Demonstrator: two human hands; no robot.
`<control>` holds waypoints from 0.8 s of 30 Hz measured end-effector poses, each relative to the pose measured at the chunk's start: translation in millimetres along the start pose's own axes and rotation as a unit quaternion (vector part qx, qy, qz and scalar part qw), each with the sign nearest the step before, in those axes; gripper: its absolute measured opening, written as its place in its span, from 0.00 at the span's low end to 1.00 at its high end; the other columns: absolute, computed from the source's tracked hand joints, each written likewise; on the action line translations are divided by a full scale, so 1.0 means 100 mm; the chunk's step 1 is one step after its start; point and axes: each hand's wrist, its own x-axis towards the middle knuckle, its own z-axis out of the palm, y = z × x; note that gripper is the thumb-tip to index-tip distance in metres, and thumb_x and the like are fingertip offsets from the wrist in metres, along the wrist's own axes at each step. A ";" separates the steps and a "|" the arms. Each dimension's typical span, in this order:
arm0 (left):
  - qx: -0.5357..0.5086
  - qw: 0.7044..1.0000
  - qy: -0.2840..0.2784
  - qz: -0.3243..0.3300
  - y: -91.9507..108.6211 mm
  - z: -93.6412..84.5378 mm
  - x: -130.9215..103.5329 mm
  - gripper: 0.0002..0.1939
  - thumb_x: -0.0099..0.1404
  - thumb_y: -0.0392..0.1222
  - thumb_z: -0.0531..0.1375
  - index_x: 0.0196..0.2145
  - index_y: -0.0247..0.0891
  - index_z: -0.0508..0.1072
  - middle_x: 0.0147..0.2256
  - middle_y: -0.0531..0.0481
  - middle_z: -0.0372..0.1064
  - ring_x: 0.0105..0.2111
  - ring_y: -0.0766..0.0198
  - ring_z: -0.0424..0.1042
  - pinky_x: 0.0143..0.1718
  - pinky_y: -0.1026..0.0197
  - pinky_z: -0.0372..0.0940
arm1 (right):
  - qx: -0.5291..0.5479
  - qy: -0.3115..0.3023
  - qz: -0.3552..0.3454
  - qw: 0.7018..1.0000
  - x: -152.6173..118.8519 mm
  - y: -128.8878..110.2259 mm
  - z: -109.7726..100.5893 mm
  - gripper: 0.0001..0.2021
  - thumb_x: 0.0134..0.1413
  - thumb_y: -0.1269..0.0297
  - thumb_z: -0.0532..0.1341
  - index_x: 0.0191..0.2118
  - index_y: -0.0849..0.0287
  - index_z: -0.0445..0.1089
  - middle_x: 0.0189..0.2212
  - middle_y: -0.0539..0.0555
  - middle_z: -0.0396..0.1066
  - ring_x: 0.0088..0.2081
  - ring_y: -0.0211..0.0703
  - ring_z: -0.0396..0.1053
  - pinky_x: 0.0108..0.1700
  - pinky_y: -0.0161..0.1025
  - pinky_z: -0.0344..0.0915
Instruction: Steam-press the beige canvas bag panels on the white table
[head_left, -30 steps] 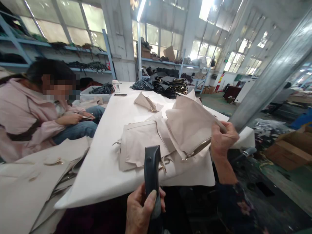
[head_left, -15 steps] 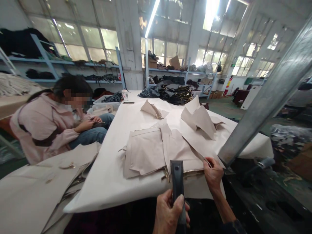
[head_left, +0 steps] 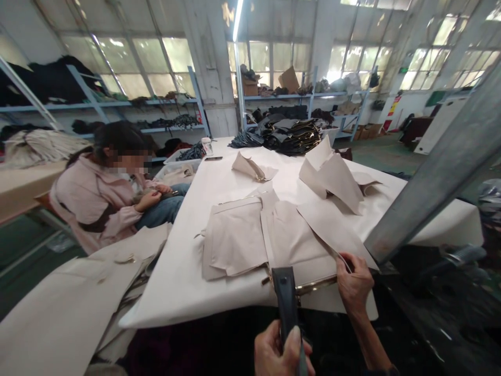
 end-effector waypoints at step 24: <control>0.038 0.998 0.019 -0.046 0.16 -0.01 -0.10 0.26 0.47 0.62 0.64 0.20 0.31 0.70 0.11 0.49 0.67 0.10 0.69 0.63 0.13 0.68 0.61 | 0.029 0.000 -0.001 1.000 -0.01 0.09 0.02 0.07 0.51 0.66 0.58 0.34 0.61 0.71 0.29 0.55 0.68 0.31 0.47 0.68 0.37 0.41 0.64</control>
